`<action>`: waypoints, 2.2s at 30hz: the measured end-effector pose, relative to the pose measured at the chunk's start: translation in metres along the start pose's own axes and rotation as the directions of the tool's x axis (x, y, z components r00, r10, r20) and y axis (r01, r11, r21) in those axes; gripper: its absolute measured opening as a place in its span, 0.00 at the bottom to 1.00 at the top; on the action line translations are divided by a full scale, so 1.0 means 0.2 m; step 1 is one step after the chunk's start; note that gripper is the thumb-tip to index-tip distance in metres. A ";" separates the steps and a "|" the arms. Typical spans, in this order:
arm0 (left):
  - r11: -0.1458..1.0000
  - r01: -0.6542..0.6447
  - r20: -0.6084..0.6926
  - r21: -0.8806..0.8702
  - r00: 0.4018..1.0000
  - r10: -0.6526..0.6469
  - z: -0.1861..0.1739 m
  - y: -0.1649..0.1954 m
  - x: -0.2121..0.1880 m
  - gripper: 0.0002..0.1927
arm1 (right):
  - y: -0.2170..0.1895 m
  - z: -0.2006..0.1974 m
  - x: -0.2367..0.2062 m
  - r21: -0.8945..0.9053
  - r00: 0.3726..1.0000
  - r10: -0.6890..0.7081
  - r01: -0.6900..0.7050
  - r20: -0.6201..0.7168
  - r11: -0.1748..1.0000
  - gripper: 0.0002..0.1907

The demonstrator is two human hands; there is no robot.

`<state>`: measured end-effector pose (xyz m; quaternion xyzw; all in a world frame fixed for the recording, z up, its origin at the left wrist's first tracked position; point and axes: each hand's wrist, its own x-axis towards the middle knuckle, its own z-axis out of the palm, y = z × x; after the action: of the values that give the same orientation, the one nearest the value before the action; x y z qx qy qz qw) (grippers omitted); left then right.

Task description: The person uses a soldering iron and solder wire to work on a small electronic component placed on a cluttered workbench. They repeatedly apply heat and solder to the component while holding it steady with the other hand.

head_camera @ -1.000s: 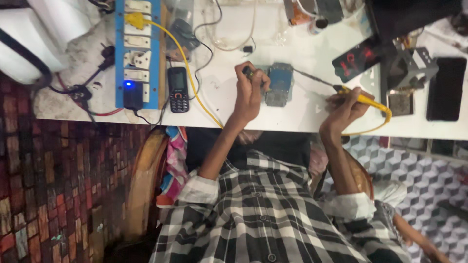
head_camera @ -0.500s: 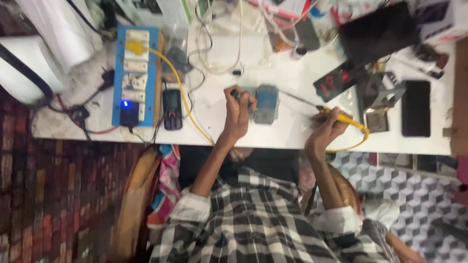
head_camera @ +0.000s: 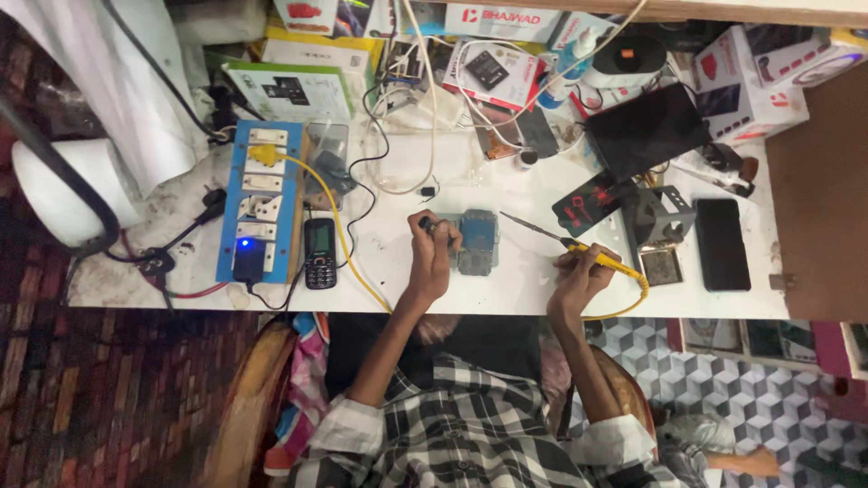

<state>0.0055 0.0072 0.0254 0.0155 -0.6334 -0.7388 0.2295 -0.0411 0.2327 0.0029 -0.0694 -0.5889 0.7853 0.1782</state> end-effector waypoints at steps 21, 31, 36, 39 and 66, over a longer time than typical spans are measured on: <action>0.998 0.047 0.007 -0.039 0.999 -0.047 0.03 0.09 0.06 0.09 | 0.00 0.00 0.04 0.030 1.000 0.007 -0.007 -0.022 1.000 0.11; 0.982 0.164 0.181 -0.094 0.973 -0.145 0.02 0.18 -0.01 0.13 | -0.09 0.02 0.01 0.063 1.000 -0.004 0.006 -0.029 0.998 0.12; 0.915 0.220 0.068 -0.338 0.975 -0.209 0.03 0.19 0.02 0.13 | -0.09 0.01 0.04 0.133 0.997 0.049 -0.041 -0.056 0.990 0.11; 0.974 0.094 0.019 -0.205 0.996 -0.092 -0.02 0.18 0.09 0.14 | -0.08 0.00 0.04 0.162 1.000 0.006 -0.003 -0.019 0.987 0.11; 0.834 0.121 -0.143 -0.539 0.962 -0.232 0.08 0.15 0.13 0.16 | -0.10 -0.02 0.03 0.088 0.983 0.030 -0.014 -0.181 0.996 0.10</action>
<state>-0.0119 0.0094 0.0638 0.0858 -0.3767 -0.8961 0.2185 -0.0414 0.2430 0.0211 -0.1397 -0.5347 0.8024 0.2254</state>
